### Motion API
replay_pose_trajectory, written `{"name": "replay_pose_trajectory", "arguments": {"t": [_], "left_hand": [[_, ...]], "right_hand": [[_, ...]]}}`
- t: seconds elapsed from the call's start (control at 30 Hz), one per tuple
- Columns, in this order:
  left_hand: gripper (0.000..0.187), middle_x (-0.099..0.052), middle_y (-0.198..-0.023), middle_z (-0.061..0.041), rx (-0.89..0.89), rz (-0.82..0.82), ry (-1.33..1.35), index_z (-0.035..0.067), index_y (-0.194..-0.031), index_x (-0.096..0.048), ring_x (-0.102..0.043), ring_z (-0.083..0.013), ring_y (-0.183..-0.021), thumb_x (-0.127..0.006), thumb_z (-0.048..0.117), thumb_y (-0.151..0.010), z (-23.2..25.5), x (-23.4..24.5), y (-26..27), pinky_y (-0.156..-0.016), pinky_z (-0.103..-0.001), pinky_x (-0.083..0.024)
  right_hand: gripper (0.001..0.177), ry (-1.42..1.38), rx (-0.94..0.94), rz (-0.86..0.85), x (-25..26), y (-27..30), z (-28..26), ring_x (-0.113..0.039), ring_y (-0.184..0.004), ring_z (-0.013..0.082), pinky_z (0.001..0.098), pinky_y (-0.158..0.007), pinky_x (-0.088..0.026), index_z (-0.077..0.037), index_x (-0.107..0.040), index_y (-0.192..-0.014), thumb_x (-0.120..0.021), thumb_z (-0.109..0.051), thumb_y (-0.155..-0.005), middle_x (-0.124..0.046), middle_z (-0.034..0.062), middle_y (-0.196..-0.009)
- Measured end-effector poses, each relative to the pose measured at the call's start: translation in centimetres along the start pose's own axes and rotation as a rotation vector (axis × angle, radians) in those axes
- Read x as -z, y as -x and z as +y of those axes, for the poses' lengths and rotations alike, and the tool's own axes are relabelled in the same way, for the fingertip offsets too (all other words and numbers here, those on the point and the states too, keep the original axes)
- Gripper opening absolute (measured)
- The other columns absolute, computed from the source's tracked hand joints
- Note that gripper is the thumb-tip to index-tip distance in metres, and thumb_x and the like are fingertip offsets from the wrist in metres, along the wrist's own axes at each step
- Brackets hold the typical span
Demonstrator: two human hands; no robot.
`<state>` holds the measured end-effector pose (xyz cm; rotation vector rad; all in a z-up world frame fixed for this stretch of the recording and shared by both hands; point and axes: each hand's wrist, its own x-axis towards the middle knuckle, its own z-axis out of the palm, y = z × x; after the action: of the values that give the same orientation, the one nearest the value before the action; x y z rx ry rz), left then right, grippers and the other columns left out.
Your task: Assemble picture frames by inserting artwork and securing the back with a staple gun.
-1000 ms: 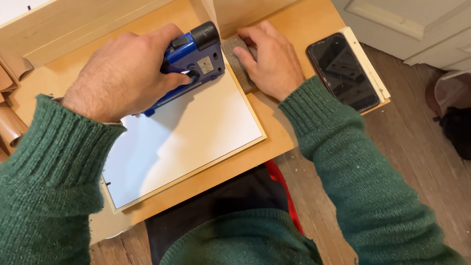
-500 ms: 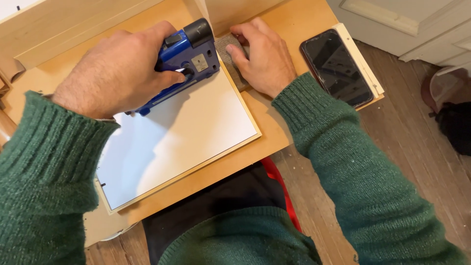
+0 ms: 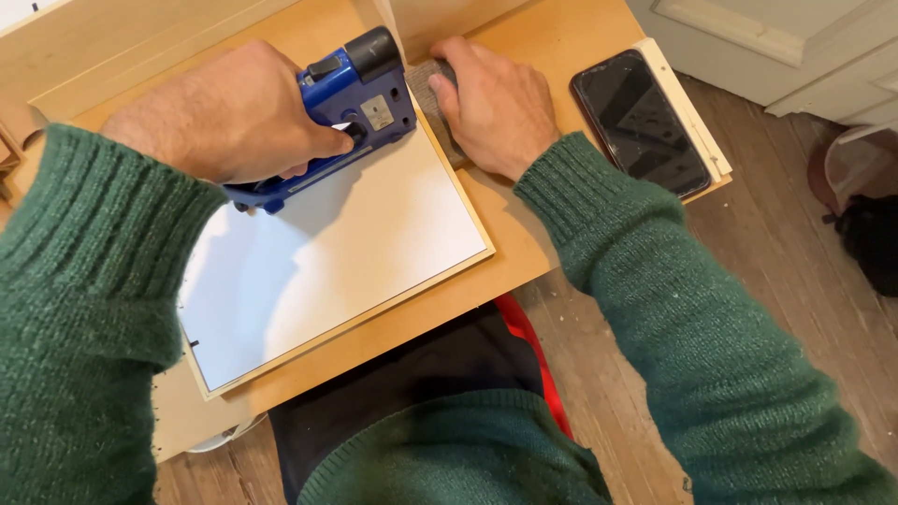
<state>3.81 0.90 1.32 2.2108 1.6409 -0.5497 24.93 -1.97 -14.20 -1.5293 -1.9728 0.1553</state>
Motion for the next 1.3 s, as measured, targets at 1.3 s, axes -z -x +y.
{"name": "replay_pose_trajectory", "arguments": {"t": [1.3], "left_hand": [[0.047,-0.072,-0.073,-0.026,-0.106,0.065,-0.084,-0.002,-0.084,-0.077,-0.072,-0.0403,-0.069,-0.073,0.045,-0.087,1.4,-2.6,5.8,-0.077,-0.048,-0.06]], "right_hand": [[0.028,-0.085,-0.037,-0.059,4.0,5.3,-1.8,-0.07,-0.093,0.0374,0.0493,-0.079,-0.055,-0.007,-0.065,-0.125,-0.062,-0.024,-0.103,-0.074,0.0145,-0.107]]}}
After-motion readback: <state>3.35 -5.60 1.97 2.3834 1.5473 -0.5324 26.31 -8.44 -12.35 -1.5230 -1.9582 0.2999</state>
